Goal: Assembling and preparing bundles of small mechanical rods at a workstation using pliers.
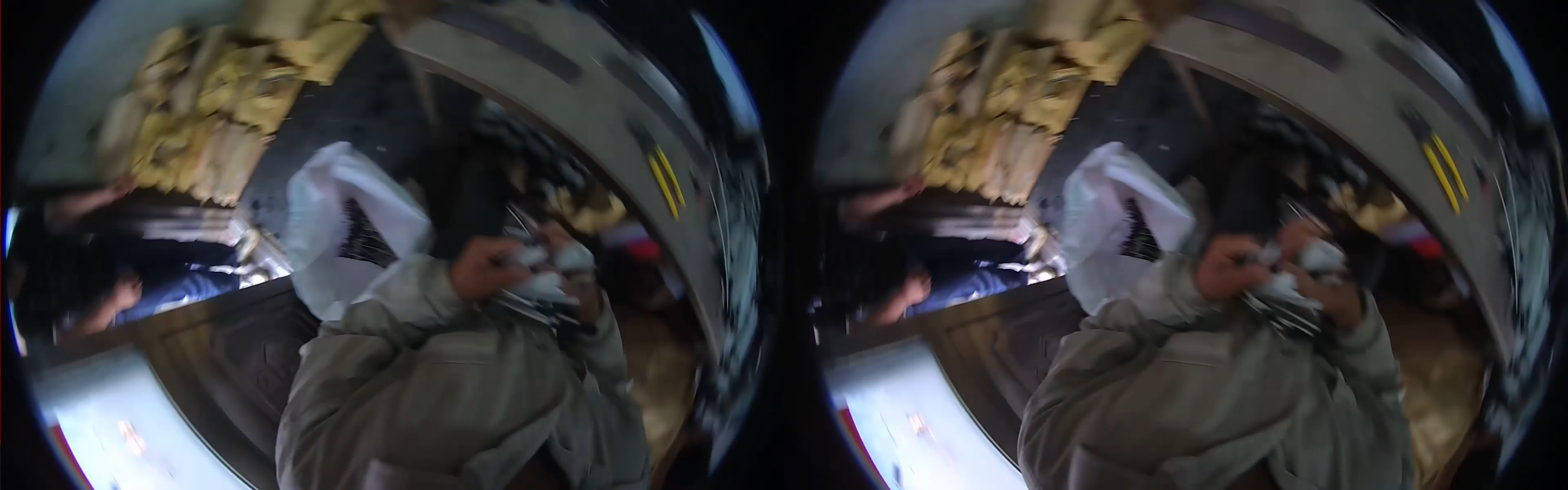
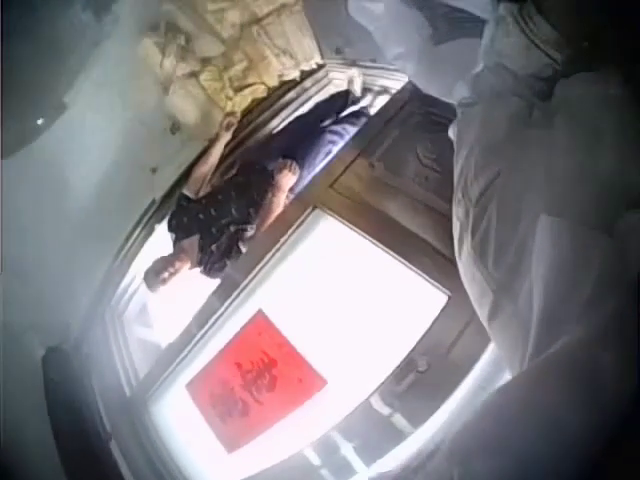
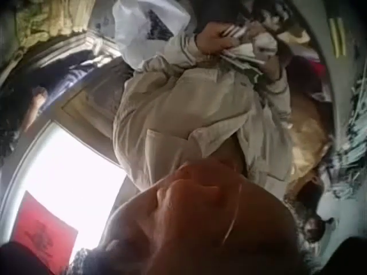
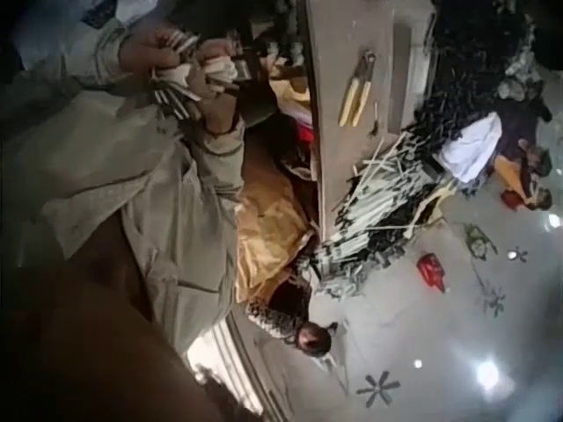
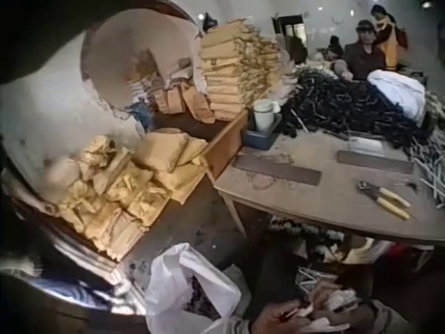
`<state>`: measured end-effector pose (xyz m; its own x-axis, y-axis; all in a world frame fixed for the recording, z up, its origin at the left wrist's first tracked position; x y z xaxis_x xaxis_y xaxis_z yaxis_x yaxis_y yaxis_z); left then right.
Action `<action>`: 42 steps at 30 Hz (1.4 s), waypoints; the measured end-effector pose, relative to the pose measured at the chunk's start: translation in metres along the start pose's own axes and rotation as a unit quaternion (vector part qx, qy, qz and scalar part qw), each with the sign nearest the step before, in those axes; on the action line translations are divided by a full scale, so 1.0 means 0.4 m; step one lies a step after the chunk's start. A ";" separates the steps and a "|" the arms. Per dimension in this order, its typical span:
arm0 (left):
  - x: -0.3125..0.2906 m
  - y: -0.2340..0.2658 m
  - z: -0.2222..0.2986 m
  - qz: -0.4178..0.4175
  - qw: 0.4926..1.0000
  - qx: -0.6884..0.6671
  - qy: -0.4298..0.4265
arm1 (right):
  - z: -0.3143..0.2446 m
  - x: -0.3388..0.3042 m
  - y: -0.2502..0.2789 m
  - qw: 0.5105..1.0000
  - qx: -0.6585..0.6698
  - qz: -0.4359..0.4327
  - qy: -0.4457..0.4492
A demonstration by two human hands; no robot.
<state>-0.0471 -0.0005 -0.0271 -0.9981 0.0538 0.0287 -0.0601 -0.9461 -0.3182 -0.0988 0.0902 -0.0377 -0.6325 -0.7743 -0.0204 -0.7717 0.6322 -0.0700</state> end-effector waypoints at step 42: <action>-0.133 0.130 -0.215 0.022 0.958 0.277 0.070 | 0.053 0.041 0.089 0.906 0.422 0.019 -0.037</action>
<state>0.0020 -0.0249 -0.1267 -0.9935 0.0150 -0.1127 -0.0414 -0.9709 0.2360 -0.1351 0.0995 -0.0616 -0.6270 -0.7722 -0.1023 -0.4045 0.4350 -0.8044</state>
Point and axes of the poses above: each hand's wrist, its own x-axis towards the middle knuckle, its own y-axis out of the back of the hand, z = x × y, the point moved 10 cm from there along x, towards the middle knuckle
